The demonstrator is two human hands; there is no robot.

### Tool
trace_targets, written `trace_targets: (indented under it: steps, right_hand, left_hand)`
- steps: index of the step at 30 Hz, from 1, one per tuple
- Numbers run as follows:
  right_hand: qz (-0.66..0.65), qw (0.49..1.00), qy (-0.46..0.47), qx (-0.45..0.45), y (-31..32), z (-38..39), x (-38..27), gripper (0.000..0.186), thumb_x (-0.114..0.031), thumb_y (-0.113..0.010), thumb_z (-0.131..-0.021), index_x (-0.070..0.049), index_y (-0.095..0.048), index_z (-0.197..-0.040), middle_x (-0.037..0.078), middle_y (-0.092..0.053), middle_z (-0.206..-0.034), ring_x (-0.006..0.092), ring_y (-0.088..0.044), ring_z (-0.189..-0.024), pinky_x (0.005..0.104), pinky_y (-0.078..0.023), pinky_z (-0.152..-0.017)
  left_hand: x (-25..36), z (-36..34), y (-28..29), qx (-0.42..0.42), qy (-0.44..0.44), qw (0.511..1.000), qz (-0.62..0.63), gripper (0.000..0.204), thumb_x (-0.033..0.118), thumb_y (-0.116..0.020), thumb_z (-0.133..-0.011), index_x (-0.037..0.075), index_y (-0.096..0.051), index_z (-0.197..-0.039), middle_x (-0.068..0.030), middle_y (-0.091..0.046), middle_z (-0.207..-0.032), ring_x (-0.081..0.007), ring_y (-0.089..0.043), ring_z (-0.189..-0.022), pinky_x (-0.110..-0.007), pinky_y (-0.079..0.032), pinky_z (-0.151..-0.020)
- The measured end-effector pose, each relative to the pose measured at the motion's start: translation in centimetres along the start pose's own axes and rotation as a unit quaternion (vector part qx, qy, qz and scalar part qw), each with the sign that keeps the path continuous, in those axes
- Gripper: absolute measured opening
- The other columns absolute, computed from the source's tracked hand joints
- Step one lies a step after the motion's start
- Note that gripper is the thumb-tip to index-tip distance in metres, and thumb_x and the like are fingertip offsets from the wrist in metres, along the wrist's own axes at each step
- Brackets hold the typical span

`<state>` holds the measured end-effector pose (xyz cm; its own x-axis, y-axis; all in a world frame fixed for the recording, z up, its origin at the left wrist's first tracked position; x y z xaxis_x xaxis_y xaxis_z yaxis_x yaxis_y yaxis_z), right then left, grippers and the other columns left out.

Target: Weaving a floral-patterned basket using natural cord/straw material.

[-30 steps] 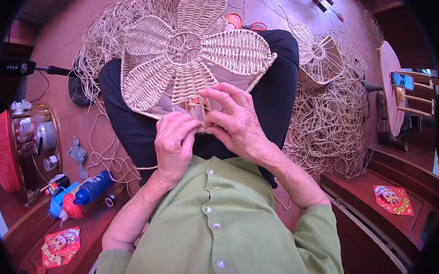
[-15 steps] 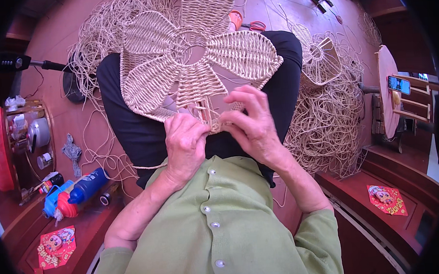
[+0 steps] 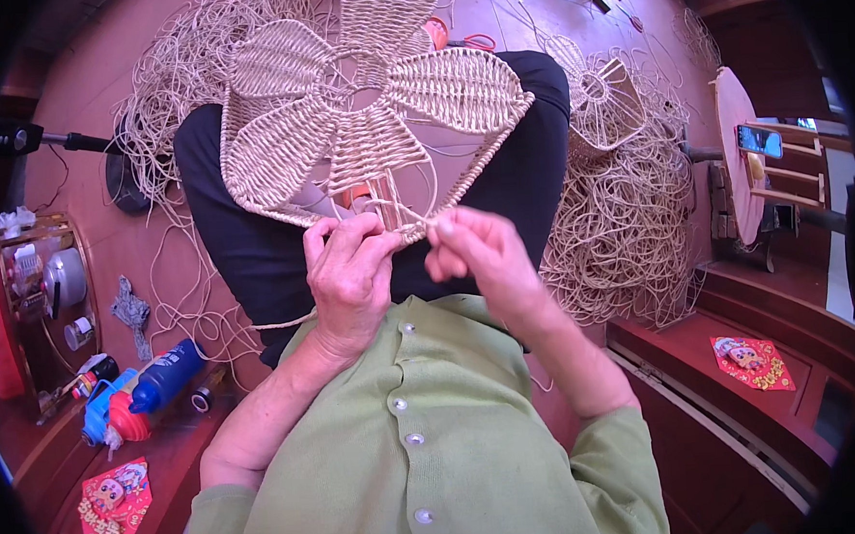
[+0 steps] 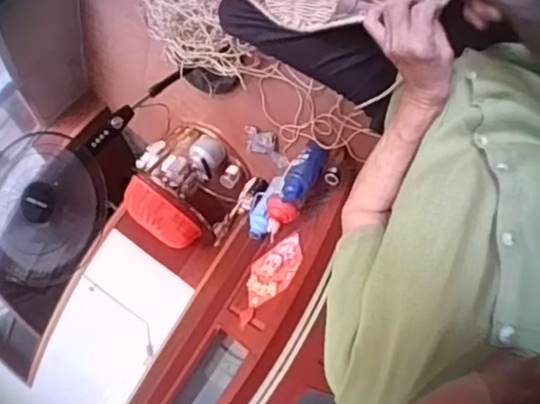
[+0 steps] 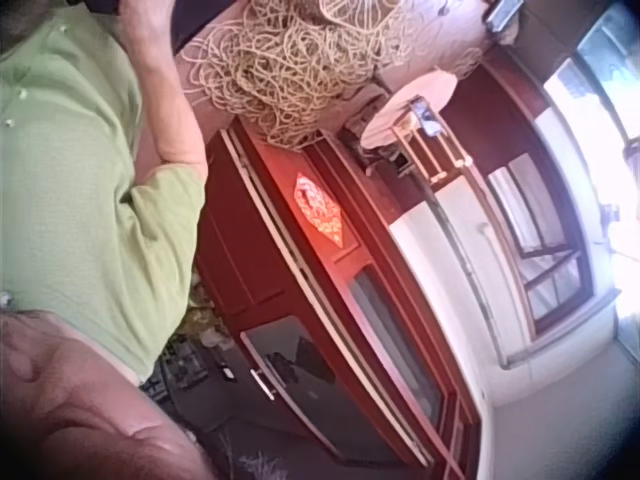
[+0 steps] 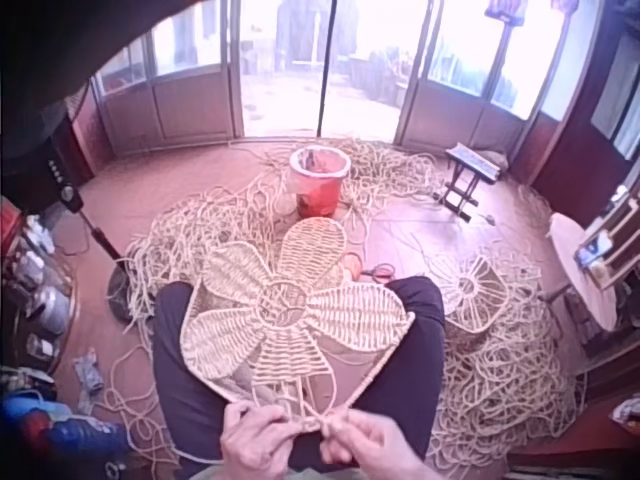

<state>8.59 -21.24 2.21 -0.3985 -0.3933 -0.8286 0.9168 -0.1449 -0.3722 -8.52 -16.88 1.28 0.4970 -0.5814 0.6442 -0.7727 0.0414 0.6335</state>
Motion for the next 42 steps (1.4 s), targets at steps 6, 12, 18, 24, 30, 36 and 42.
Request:
trace_targets:
  steps: [6, 12, 18, 24, 30, 36, 42]
  right_hand:
    - [0.109, 0.991, 0.055, 0.056, -0.5, 2.3, -0.4, 0.023, -0.012, -0.063, -0.099, -0.004, -0.064, -0.121, -0.002, -0.056, -0.081, 0.0093, -0.059, -0.072, 0.0269, -0.051, -0.070]
    - [0.448, 0.858, 0.236, 0.093, 1.4, -0.1, 1.1, 0.023, -0.005, -0.069, -0.090, -0.008, -0.072, -0.112, 0.006, -0.061, -0.081, 0.0157, -0.062, -0.067, 0.0297, -0.050, -0.061]
    - [0.294, 0.923, 0.231, 0.086, 0.3, 0.4, 1.5, 0.014, -0.001, -0.062, -0.095, 0.001, -0.071, -0.105, 0.004, -0.058, -0.075, 0.0103, -0.060, -0.066, 0.0269, -0.047, -0.059]
    - [0.213, 0.957, 0.179, 0.084, 1.0, 0.0, 2.7, 0.014, -0.005, -0.060, -0.098, 0.001, -0.071, -0.106, 0.002, -0.065, -0.080, 0.0075, -0.062, -0.068, 0.0237, -0.050, -0.060]
    - [0.236, 0.966, 0.095, 0.039, 0.2, 0.4, 2.1, 0.018, -0.014, -0.059, -0.100, 0.000, -0.066, -0.093, 0.000, -0.058, -0.070, 0.0067, -0.055, -0.063, 0.0240, -0.045, -0.057]
    - [0.196, 0.971, 0.133, 0.024, -1.2, 2.1, 2.5, 0.033, -0.021, -0.049, -0.108, -0.004, -0.055, -0.081, -0.004, -0.047, -0.070, 0.0031, -0.040, -0.060, 0.0219, -0.032, -0.054]
    - [0.197, 0.971, 0.135, -0.005, -1.1, 1.9, 1.6, 0.014, -0.012, -0.058, -0.102, 0.000, -0.063, -0.100, -0.003, -0.051, -0.073, 0.0046, -0.046, -0.064, 0.0224, -0.039, -0.057]
  left_hand:
    - [-0.2, 0.4, -0.3, 0.004, 0.016, 1.000, 0.018, 0.025, -0.005, -0.075, -0.076, 0.008, -0.068, -0.097, -0.0029, -0.069, -0.089, -0.0199, -0.067, -0.085, -0.041, -0.039, -0.095]
    - [-0.1, 0.7, -0.4, -0.038, 0.078, 0.994, 0.066, 0.033, 0.001, -0.078, -0.077, 0.009, -0.065, -0.107, -0.0035, -0.070, -0.095, -0.0213, -0.067, -0.088, -0.041, -0.036, -0.097]
    - [0.5, 0.3, -0.5, -0.062, 0.011, 0.998, -0.021, 0.040, 0.006, -0.081, -0.072, 0.010, -0.067, -0.109, -0.0022, -0.071, -0.100, -0.0208, -0.065, -0.094, -0.042, -0.035, -0.095]
    - [0.3, -0.5, -1.2, -0.104, 0.045, 0.993, -0.028, 0.033, 0.008, -0.078, -0.075, 0.012, -0.067, -0.106, -0.0006, -0.067, -0.095, -0.0198, -0.062, -0.092, -0.041, -0.032, -0.092]
    - [0.2, -0.4, -1.0, -0.108, 0.044, 0.992, -0.040, 0.029, 0.009, -0.078, -0.076, 0.009, -0.067, -0.104, -0.0024, -0.068, -0.090, -0.0203, -0.062, -0.088, -0.041, -0.034, -0.092]
    - [0.7, -0.4, -0.7, -0.059, 0.001, 0.997, -0.045, 0.027, 0.008, -0.078, -0.076, 0.009, -0.068, -0.101, -0.0031, -0.066, -0.084, -0.0214, -0.063, -0.084, -0.044, -0.037, -0.092]
    - [-0.2, 0.2, -0.6, -0.094, -0.030, 0.994, -0.040, 0.025, 0.010, -0.076, -0.077, 0.011, -0.067, -0.100, 0.0012, -0.065, -0.083, -0.0175, -0.062, -0.083, -0.047, -0.036, -0.091]
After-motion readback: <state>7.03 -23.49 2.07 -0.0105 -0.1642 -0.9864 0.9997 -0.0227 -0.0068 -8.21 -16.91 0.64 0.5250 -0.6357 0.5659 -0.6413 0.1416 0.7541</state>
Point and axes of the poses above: each hand's wrist, its own z-axis away from the middle knuckle, its own y-axis out of the back of the hand, x = y × z, the point moved 2 cm from there along -z, towards the middle knuckle
